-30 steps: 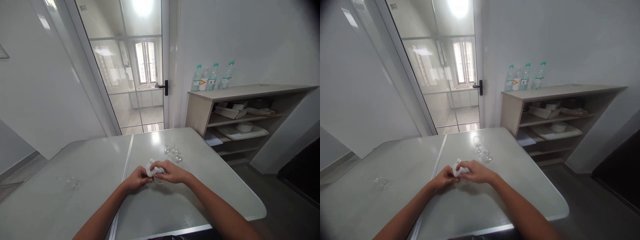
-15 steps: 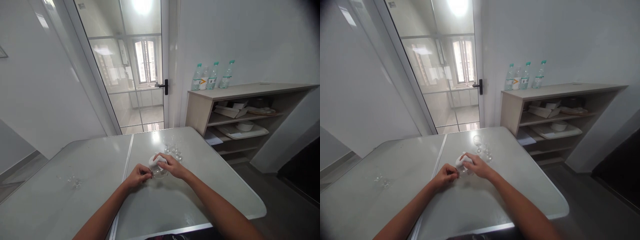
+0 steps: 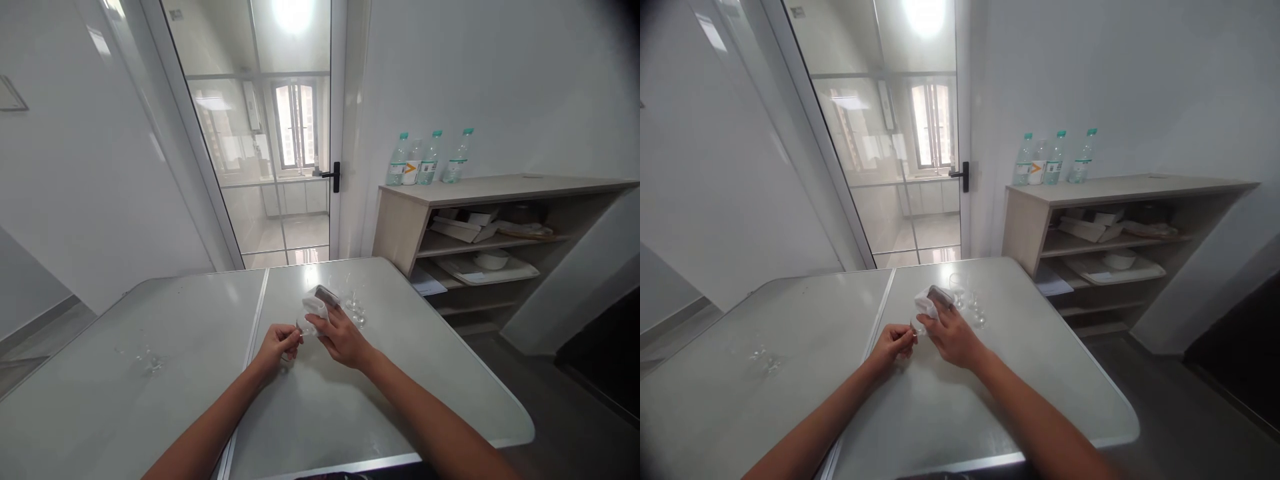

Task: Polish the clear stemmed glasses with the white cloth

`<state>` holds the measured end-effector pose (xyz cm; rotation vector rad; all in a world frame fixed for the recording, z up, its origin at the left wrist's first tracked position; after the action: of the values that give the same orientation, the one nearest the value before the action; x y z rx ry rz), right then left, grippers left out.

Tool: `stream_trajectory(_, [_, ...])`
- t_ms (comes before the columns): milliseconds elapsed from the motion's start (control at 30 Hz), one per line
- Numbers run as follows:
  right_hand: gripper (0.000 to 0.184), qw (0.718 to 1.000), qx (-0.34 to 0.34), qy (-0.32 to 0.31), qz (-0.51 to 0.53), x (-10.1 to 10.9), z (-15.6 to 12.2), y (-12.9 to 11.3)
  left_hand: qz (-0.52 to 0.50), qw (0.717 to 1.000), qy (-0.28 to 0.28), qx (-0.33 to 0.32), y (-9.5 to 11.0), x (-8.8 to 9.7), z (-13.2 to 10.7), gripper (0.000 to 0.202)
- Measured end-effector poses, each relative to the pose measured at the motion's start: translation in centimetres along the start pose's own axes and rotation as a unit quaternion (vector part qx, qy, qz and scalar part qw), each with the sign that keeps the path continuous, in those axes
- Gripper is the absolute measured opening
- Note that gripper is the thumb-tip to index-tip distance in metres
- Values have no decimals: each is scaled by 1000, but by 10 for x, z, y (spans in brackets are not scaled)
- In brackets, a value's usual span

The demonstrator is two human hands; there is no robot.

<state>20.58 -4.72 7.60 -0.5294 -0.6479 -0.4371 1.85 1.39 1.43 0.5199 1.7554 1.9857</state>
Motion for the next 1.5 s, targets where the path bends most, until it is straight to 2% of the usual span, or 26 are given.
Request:
stream_trajectory(100, [44, 994, 51, -77, -65, 1, 4, -6, 150, 988, -7, -30, 7, -3, -3, 47])
stream_trajectory(167, [41, 991, 25, -108, -69, -3, 6, -9, 257, 963, 1, -83, 14, -6, -6, 47])
stream_trajectory(267, [32, 987, -117, -112, -9, -13, 5, -2, 370, 917, -24, -150, 20, -11, -12, 39])
stream_trajectory(367, [21, 953, -251, -109, 128, -22, 1, 12, 400, 898, -62, -174, 21, -13, -17, 32])
stream_trajectory(467, [18, 887, -322, -118, 310, -26, -3, 22, 379, 905, -80, -177, 23, -13, -19, 27])
stream_trajectory(567, [18, 785, -387, -103, 474, -27, -6, 26, 327, 930, -63, -158, 25, -11, -17, 23])
stream_trajectory(667, [24, 703, -415, -7, 578, -27, -7, 27, 269, 954, -12, -130, 26, -9, -13, 27])
stream_trajectory(733, [31, 670, -396, 72, 624, -27, -6, 25, 209, 972, 14, -106, 22, -9, -10, 33])
stream_trajectory(800, [38, 652, -373, 131, 647, -28, -4, 22, 127, 989, 15, -73, 14, -11, -6, 38])
stream_trajectory(867, [44, 648, -363, 168, 648, -30, -3, 20, 48, 998, 8, -46, 4, -13, -2, 43])
stream_trajectory(967, [51, 662, -353, 182, 636, -34, -2, 17, -27, 999, 21, -32, -5, -16, 1, 49])
stream_trajectory(1067, [51, 692, -329, 161, 621, -39, -1, 12, -79, 995, 48, -34, -5, -20, 1, 47])
stream_trajectory(1167, [56, 728, -320, 142, 590, -44, -1, 7, -120, 991, 51, -26, 0, -27, -1, 46])
stream_trajectory(1367, [49, 750, -332, 104, 562, -50, -3, 3, -182, 982, -14, 53, 1, -34, -4, 51])
stream_trajectory(1500, [53, 742, -329, 63, 580, -49, -3, 3, -250, 963, -38, 97, -3, -31, -6, 52])
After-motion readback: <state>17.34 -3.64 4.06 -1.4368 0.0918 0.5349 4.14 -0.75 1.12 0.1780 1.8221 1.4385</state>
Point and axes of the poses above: each hand's wrist, its own z-axis towards the middle knuckle, its own x-axis out of the back of the hand, y = z × x, the point moved 4 cm from there along z, towards the middle knuckle, and after that the axes turned 2 degrees about -x, right-handed, at the moved point
